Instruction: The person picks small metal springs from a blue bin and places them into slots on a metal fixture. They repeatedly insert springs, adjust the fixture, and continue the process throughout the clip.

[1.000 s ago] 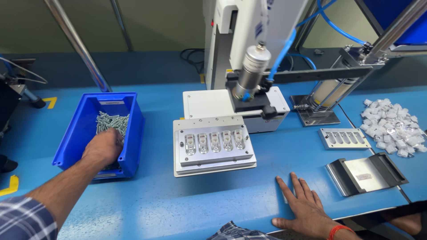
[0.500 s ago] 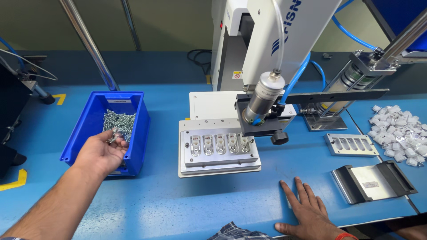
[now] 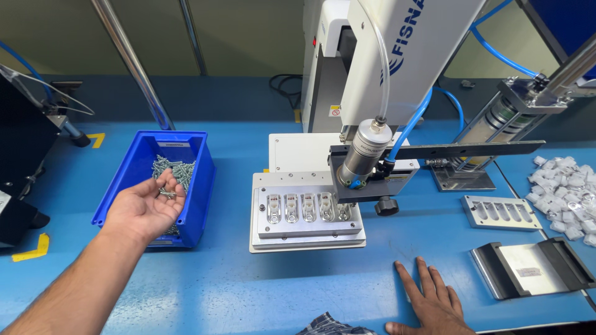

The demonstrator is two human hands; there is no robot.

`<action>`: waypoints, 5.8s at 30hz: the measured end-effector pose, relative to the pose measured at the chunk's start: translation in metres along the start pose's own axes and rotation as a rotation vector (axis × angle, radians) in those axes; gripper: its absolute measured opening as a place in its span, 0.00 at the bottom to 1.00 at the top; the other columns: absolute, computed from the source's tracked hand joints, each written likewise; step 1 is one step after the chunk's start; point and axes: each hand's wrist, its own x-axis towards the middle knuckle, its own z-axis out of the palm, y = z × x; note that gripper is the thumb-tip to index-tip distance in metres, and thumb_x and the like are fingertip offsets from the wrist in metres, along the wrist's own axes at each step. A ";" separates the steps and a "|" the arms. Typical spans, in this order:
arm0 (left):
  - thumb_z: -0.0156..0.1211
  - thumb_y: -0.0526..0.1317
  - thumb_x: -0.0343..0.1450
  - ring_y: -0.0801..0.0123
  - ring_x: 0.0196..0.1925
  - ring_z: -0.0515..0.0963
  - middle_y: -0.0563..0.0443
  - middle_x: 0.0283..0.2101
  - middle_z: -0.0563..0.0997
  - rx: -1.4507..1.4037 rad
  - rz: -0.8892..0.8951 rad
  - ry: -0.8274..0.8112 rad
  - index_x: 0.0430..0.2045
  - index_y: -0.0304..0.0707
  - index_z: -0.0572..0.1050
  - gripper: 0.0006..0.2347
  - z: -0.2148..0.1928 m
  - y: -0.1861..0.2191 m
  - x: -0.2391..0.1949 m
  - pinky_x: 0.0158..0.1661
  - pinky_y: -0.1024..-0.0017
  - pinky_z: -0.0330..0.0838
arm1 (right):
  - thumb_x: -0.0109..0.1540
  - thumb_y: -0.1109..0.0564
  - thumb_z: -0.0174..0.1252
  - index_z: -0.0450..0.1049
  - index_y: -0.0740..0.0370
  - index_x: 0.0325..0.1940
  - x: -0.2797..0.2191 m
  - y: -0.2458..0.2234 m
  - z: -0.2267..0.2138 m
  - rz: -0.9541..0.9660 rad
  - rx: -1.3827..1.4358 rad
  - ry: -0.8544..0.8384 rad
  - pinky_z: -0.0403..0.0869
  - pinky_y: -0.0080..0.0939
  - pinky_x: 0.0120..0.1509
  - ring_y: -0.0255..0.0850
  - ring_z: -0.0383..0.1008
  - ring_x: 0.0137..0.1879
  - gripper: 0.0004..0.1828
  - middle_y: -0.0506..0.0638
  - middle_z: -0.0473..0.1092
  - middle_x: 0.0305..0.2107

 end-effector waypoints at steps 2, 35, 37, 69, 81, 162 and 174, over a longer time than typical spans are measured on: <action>0.43 0.40 0.79 0.69 0.46 0.76 0.47 0.44 0.75 0.008 0.010 -0.004 0.56 0.29 0.72 0.16 0.008 0.000 -0.013 0.52 0.70 0.76 | 0.43 0.07 0.49 0.28 0.26 0.80 0.004 0.001 0.004 0.005 0.006 0.007 0.37 0.78 0.76 0.65 0.16 0.81 0.70 0.63 0.19 0.77; 0.71 0.47 0.67 0.51 0.51 0.84 0.40 0.47 0.86 1.963 0.314 0.488 0.42 0.48 0.87 0.13 -0.024 -0.010 0.060 0.51 0.56 0.78 | 0.53 0.15 0.52 0.25 0.31 0.81 -0.038 -0.019 -0.038 0.000 0.121 -0.136 0.29 0.74 0.80 0.63 0.10 0.81 0.65 0.61 0.15 0.77; 0.74 0.48 0.65 0.51 0.51 0.83 0.41 0.47 0.85 1.948 0.292 0.522 0.42 0.47 0.86 0.14 -0.027 -0.012 0.053 0.51 0.56 0.78 | 0.53 0.14 0.51 0.25 0.31 0.81 -0.034 -0.017 -0.034 0.000 0.114 -0.139 0.30 0.75 0.80 0.63 0.10 0.81 0.65 0.61 0.15 0.77; 0.56 0.38 0.77 0.82 0.21 0.59 0.51 0.36 0.78 0.644 0.098 0.157 0.38 0.30 0.75 0.08 -0.051 0.001 0.034 0.18 0.81 0.54 | 0.40 0.02 0.48 0.30 0.21 0.80 0.007 -0.012 -0.004 0.125 -0.171 0.014 0.44 0.69 0.80 0.60 0.26 0.83 0.72 0.56 0.25 0.79; 0.60 0.36 0.74 0.83 0.21 0.60 0.50 0.35 0.83 0.710 0.114 0.155 0.34 0.36 0.78 0.03 -0.046 -0.002 0.028 0.19 0.82 0.55 | 0.40 0.02 0.51 0.27 0.20 0.80 0.005 -0.016 -0.010 0.154 -0.182 -0.042 0.44 0.67 0.80 0.58 0.25 0.83 0.73 0.55 0.24 0.79; 0.45 0.33 0.79 0.76 0.27 0.71 0.44 0.42 0.78 0.110 0.107 0.381 0.45 0.34 0.66 0.04 -0.053 0.005 0.052 0.26 0.81 0.65 | 0.57 0.20 0.62 0.24 0.33 0.82 -0.046 -0.036 -0.073 0.050 0.004 -0.256 0.41 0.74 0.81 0.64 0.15 0.82 0.66 0.63 0.15 0.77; 0.62 0.36 0.74 0.75 0.30 0.74 0.49 0.37 0.79 -0.022 0.016 -0.155 0.46 0.31 0.74 0.10 0.083 -0.089 -0.192 0.33 0.80 0.74 | 0.58 0.53 0.70 0.83 0.59 0.47 -0.121 -0.006 -0.227 -0.184 0.676 0.144 0.81 0.42 0.42 0.44 0.80 0.37 0.15 0.55 0.76 0.33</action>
